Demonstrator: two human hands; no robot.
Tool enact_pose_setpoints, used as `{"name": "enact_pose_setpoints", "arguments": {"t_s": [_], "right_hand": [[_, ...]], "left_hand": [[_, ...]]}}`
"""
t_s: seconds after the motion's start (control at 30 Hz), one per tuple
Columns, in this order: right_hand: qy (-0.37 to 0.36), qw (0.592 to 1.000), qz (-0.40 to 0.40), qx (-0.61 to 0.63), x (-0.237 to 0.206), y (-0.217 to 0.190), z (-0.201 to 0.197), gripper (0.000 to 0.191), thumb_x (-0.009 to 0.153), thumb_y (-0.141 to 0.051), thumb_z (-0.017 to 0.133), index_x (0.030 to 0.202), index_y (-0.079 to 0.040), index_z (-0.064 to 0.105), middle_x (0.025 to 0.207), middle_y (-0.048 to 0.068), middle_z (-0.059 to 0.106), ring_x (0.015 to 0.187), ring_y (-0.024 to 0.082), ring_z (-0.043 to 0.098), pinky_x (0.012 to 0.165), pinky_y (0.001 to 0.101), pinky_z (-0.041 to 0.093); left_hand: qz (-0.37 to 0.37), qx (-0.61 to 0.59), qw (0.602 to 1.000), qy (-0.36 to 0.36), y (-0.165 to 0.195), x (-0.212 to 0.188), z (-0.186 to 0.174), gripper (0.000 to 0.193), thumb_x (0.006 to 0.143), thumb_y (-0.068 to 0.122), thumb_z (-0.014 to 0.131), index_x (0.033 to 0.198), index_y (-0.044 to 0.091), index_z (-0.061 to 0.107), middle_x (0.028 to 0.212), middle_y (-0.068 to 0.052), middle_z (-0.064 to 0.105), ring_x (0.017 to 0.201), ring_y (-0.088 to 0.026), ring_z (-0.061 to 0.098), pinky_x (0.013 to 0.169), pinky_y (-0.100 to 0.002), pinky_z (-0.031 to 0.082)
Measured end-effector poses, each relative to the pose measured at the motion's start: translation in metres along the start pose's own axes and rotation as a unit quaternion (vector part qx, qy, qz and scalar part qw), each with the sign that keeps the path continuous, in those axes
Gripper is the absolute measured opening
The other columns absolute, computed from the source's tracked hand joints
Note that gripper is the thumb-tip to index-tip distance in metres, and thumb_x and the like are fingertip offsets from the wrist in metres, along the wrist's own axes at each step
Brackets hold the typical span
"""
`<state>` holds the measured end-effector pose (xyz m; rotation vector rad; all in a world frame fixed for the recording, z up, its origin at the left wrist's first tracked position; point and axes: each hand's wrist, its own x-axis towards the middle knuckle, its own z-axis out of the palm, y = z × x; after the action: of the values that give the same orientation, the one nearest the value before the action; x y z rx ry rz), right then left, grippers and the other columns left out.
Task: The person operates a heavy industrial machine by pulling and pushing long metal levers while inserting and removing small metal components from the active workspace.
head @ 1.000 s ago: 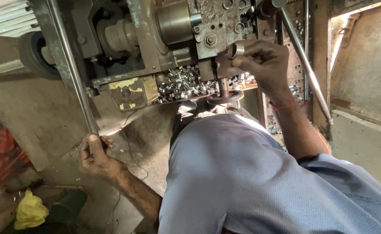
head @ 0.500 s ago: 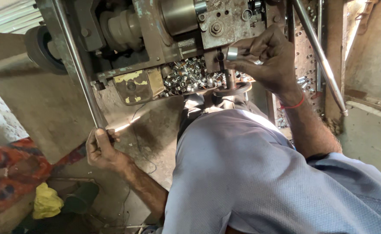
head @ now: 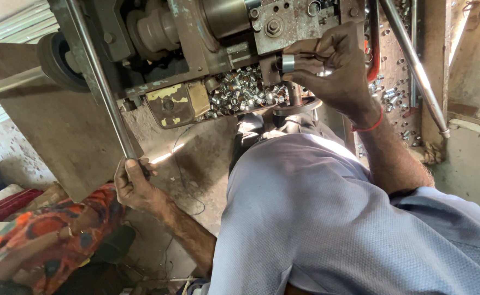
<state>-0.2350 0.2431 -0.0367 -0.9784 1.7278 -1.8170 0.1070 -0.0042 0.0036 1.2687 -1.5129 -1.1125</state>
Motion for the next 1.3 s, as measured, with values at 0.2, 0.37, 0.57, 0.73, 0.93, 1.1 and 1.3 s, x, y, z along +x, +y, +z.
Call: {"name": "enact_pose_setpoints", "arguments": {"t_s": [0.2,0.37,0.57,0.73,0.93,1.1,1.3], "right_hand": [[-0.023,0.995,-0.039,-0.092,0.001,-0.002,0.001,0.053,0.104,-0.003,0.082,0.130,-0.002,0.036,0.127,0.025,0.067,0.120,0.025,0.074,0.100,0.0330,0.060],[-0.013,0.996,-0.005,-0.087,0.007,-0.008,0.003,0.055,0.100,-0.007,0.083,0.141,0.003,0.048,0.127,0.020,0.067,0.116,0.024,0.073,0.098,0.0338,0.059],[0.015,0.976,0.089,0.199,0.007,-0.001,0.001,0.041,0.108,-0.016,0.069,0.143,0.002,0.058,0.129,0.014,0.067,0.117,0.021,0.071,0.104,0.0378,0.062],[0.053,0.837,0.203,0.506,0.001,0.014,-0.002,0.041,0.108,-0.032,0.059,0.136,-0.003,0.061,0.116,0.015,0.070,0.104,0.022,0.073,0.096,0.0404,0.062],[0.135,0.709,0.194,0.665,0.005,0.022,-0.003,0.036,0.117,-0.036,0.051,0.121,-0.002,0.062,0.109,0.017,0.074,0.103,0.027,0.075,0.098,0.0419,0.062],[0.153,0.718,0.198,0.650,0.009,0.016,-0.002,0.034,0.112,-0.032,0.052,0.126,-0.005,0.066,0.106,0.015,0.075,0.101,0.025,0.075,0.097,0.0409,0.061],[0.179,0.722,0.204,0.636,0.009,0.016,0.002,0.038,0.115,-0.038,0.051,0.114,-0.002,0.062,0.107,0.017,0.075,0.100,0.025,0.076,0.095,0.0390,0.062]], "left_hand": [[-0.007,0.013,1.000,0.015,0.003,-0.002,0.003,0.027,0.103,0.021,0.071,0.113,-0.004,0.070,0.085,-0.011,0.072,0.067,-0.011,0.064,0.060,-0.024,0.052],[-0.001,0.002,1.000,0.021,0.008,-0.005,0.006,0.025,0.103,0.020,0.072,0.111,-0.003,0.070,0.084,-0.011,0.072,0.066,-0.012,0.063,0.059,-0.025,0.052],[-0.003,0.007,1.000,0.020,0.012,-0.006,0.007,0.021,0.105,0.017,0.070,0.111,-0.003,0.070,0.086,-0.010,0.071,0.068,-0.012,0.062,0.062,-0.025,0.051],[-0.007,0.008,1.000,0.005,0.014,-0.007,0.009,0.020,0.108,0.016,0.067,0.109,-0.004,0.070,0.086,-0.010,0.069,0.070,-0.013,0.061,0.064,-0.026,0.052],[-0.005,-0.010,1.000,0.009,0.014,-0.005,0.010,0.022,0.106,0.017,0.070,0.109,-0.005,0.069,0.087,-0.011,0.070,0.067,-0.013,0.061,0.062,-0.026,0.051],[0.002,-0.006,1.000,0.009,0.012,-0.005,0.008,0.024,0.107,0.018,0.072,0.111,-0.006,0.069,0.087,-0.013,0.071,0.068,-0.014,0.062,0.062,-0.025,0.051],[0.016,0.020,1.000,0.016,0.008,-0.003,0.005,0.022,0.106,0.016,0.072,0.110,-0.005,0.070,0.083,-0.013,0.071,0.065,-0.015,0.065,0.058,-0.027,0.054]]}}
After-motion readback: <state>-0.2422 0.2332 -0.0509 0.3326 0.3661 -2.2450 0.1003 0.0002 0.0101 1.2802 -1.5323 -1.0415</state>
